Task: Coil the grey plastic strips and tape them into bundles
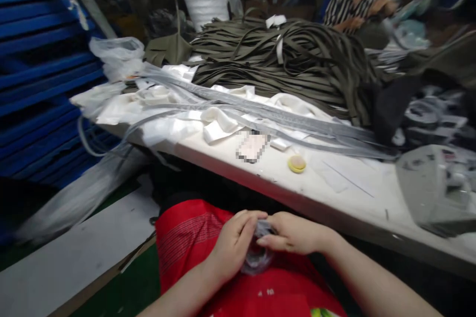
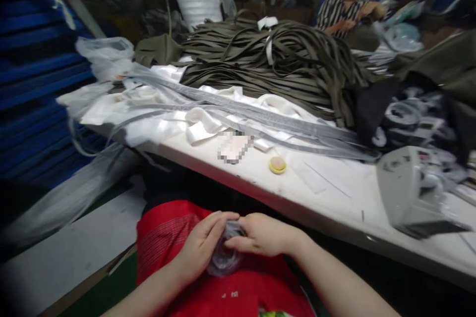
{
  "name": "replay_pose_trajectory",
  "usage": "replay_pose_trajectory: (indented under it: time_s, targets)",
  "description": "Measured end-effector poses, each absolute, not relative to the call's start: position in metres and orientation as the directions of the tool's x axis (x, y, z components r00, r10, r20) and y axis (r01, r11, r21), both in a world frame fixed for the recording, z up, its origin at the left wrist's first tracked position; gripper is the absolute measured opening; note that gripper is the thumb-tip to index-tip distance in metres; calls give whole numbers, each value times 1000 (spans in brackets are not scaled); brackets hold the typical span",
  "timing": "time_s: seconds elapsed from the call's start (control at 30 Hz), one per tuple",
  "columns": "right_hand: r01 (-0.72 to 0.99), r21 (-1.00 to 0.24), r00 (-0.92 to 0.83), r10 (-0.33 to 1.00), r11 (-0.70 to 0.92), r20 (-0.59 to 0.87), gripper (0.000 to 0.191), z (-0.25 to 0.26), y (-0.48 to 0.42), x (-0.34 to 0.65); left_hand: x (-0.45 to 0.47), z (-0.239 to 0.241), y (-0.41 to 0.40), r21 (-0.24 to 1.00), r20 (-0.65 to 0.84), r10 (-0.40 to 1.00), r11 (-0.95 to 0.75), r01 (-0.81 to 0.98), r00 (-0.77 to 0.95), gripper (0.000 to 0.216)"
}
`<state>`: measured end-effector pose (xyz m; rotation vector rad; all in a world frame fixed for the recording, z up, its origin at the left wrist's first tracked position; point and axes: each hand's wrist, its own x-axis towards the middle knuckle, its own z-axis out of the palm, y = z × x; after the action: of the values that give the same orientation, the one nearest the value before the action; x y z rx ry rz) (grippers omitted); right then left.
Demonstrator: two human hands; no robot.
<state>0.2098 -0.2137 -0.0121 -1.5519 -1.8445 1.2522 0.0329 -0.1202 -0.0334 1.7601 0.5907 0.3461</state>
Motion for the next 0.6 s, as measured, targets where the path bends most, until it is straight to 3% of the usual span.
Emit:
replay_pose_trajectory:
  time_s: [0.1, 0.2, 0.3, 0.37, 0.43, 0.5, 0.6]
  targets:
    - [566, -819, -278, 912, -98, -302, 36, -19, -223, 208, 36, -44, -124, 949, -86, 496, -224, 223, 864, 33]
    - [538, -821, -83, 957, -192, -279, 31, -19, -239, 218, 38, -53, -125, 945, -141, 466, -200, 260, 873, 34]
    - [599, -744, 391, 919, -296, -51, 24, -13, -263, 257, 41, -56, -124, 942, -153, 471, -196, 272, 869, 35]
    - [659, -605, 667, 719, -446, 196, 23, -17, -280, 296, 43, -57, -124, 943, -186, 473, -161, 292, 861, 38]
    - [690, -400, 724, 584, -603, 367, 21, -28, -296, 333, 46, -59, -125, 939, -253, 460, -96, 331, 851, 43]
    - [704, -239, 695, 581, -669, 423, 21, -43, -310, 361, 49, -62, -126, 932, -302, 458, -42, 359, 836, 46]
    - [730, -146, 658, 629, -667, 414, 22, -61, -320, 379, 52, -65, -128, 928, -327, 461, -6, 371, 825, 46]
